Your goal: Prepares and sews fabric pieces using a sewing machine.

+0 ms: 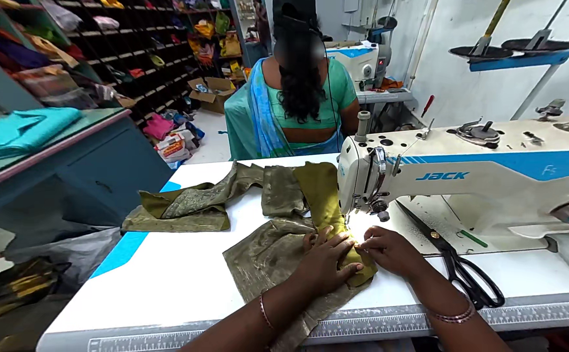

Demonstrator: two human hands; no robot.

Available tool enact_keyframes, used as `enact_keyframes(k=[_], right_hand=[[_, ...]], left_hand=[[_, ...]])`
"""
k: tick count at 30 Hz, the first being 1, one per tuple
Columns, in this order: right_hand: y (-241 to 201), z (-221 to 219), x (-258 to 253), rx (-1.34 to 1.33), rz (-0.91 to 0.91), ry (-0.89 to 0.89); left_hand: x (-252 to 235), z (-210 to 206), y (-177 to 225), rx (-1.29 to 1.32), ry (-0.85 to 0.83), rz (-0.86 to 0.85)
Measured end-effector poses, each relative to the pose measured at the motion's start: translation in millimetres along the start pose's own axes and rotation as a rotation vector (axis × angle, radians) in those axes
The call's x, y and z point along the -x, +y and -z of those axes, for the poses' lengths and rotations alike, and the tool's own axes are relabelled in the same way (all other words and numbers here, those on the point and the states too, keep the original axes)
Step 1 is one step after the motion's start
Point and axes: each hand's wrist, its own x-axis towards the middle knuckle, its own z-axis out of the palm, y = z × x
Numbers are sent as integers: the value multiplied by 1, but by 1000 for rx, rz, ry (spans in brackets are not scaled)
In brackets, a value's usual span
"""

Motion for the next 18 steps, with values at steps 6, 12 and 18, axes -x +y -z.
enact_keyframes(k=[6,12,18], right_hand=[[0,0,-1,-7,11,9],[0,1,-1,-2,-29,15],[0,-1,-1,-10,-45,14]], left_hand=[[-2,2,-2,-15,-17,3],[-7,2,-4,-4,-25,-26],[-10,5,-5,-41,-46,-84]])
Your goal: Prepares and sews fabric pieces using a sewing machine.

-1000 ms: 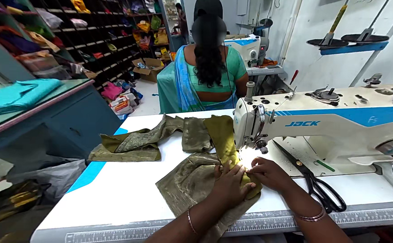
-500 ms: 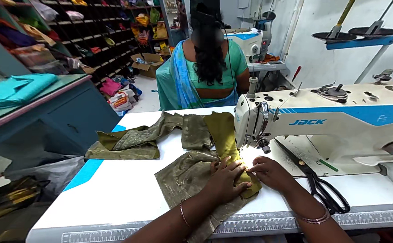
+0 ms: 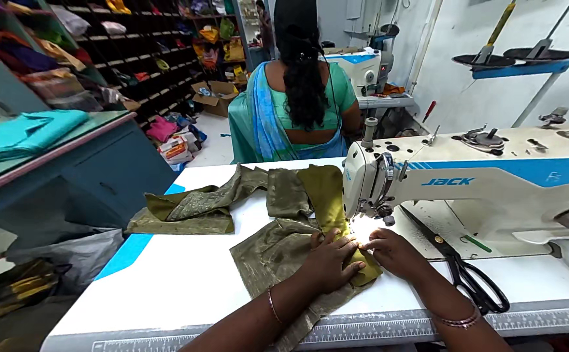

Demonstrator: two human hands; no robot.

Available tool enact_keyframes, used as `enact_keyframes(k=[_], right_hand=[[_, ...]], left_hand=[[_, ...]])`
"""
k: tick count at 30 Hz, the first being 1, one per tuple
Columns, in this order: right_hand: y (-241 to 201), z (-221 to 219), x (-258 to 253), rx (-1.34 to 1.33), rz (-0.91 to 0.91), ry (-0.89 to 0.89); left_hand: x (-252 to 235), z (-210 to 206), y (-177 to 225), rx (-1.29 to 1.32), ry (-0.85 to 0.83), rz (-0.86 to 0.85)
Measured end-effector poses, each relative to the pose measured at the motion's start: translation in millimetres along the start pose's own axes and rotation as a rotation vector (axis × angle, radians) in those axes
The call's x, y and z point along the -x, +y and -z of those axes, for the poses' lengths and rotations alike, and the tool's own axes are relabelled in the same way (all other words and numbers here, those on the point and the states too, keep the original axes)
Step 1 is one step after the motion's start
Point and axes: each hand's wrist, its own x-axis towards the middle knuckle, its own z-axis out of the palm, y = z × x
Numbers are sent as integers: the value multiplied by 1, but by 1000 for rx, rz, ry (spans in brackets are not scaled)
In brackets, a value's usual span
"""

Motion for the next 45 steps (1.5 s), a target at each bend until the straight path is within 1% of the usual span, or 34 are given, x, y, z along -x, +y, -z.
enact_keyframes(k=[5,10,18,23,27,31,37,41,43,45], right_hand=[[2,-1,0,21,45,24],[2,-2,-1,17,30,14],[-2,0,-2,11,-48,-6],[-2,0,-2,-6,-63,10],[-2,1,-3,-21,-77,8],[0,0,-3,-25,-80,2],[-1,0,-6,9,-72,30],[-10,7,-12,-7,-236,-17],[-11,7,-13,-27,-268,-24],[-7,6,-12,-50,-252,-38]], left_hand=[[1,0,-3,-25,48,-25],[2,0,-4,-26,71,-17],[0,-2,-8,-18,109,-25],[-2,0,-2,-64,50,45],[-5,1,8,-67,46,96],[-6,-4,11,-44,86,128],[-3,-2,13,-49,40,121],[1,4,25,-48,-18,167],[3,8,33,-29,-53,190],[6,11,39,-3,-96,216]])
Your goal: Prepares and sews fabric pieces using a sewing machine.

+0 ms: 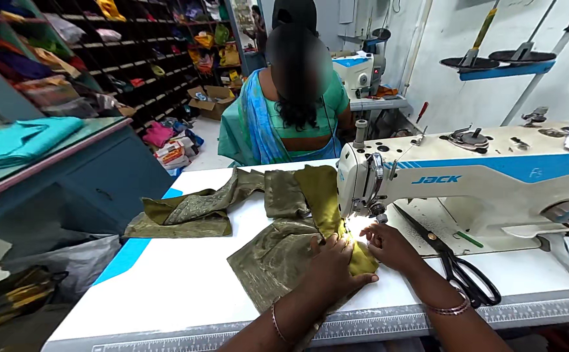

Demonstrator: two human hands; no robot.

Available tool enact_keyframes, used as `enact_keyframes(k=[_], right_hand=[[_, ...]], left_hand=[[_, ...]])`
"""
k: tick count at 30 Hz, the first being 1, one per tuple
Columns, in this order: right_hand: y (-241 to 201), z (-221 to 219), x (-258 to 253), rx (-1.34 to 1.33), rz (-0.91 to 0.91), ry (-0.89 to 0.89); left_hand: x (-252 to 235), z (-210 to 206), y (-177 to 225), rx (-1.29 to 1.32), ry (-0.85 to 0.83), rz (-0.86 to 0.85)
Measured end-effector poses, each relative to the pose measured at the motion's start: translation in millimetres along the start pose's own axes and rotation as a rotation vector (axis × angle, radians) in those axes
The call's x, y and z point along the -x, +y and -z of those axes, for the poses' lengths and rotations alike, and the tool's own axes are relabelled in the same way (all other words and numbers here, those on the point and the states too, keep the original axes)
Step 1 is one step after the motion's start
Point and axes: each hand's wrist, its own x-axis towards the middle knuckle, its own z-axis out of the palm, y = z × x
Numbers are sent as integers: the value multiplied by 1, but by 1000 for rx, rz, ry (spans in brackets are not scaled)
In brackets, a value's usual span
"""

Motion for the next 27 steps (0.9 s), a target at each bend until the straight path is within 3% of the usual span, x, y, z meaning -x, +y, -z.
enact_keyframes(k=[9,17,22,25,27], right_hand=[[4,-5,1,92,182,-19],[-13,0,-2,273,68,-194],[-11,-3,-3,232,71,-141],[-5,-6,-3,215,86,-114],[-2,-6,-2,199,79,-114]], left_hand=[[11,-3,-16,97,-72,-33],[4,6,-22,131,-23,-101],[-6,9,-25,121,25,-170],[0,13,-19,92,70,-98],[11,20,-11,141,139,60]])
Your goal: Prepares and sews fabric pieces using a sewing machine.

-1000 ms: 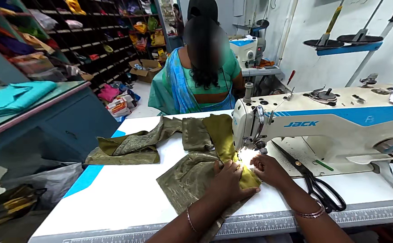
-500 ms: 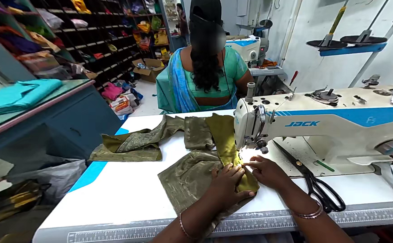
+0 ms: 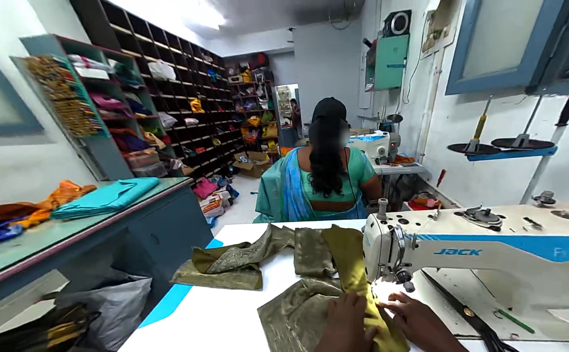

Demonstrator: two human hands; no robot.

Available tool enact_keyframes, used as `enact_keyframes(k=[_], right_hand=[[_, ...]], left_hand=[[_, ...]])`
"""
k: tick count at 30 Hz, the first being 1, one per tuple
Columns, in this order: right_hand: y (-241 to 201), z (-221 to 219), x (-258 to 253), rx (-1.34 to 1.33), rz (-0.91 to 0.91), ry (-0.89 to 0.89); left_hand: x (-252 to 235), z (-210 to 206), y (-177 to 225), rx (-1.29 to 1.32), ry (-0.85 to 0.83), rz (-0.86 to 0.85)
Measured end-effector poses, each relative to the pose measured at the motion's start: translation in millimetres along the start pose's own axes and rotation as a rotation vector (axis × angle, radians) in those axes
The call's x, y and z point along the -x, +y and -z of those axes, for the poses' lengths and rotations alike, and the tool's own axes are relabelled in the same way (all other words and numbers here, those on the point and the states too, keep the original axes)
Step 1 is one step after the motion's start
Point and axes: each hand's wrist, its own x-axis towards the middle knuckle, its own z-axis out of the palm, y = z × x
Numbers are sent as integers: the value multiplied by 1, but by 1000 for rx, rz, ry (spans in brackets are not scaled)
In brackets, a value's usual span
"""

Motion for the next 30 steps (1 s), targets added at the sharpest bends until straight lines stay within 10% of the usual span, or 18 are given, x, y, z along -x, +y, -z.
enact_keyframes(k=[5,20,30], right_hand=[[1,0,0,-4,-1,2],[2,2,1,-236,-42,39],[-40,20,-18,-333,-527,-156]], left_hand=[[6,14,-8,85,-58,270],[-21,-20,-11,131,2,-236],[-27,-34,-19,147,28,-222]])
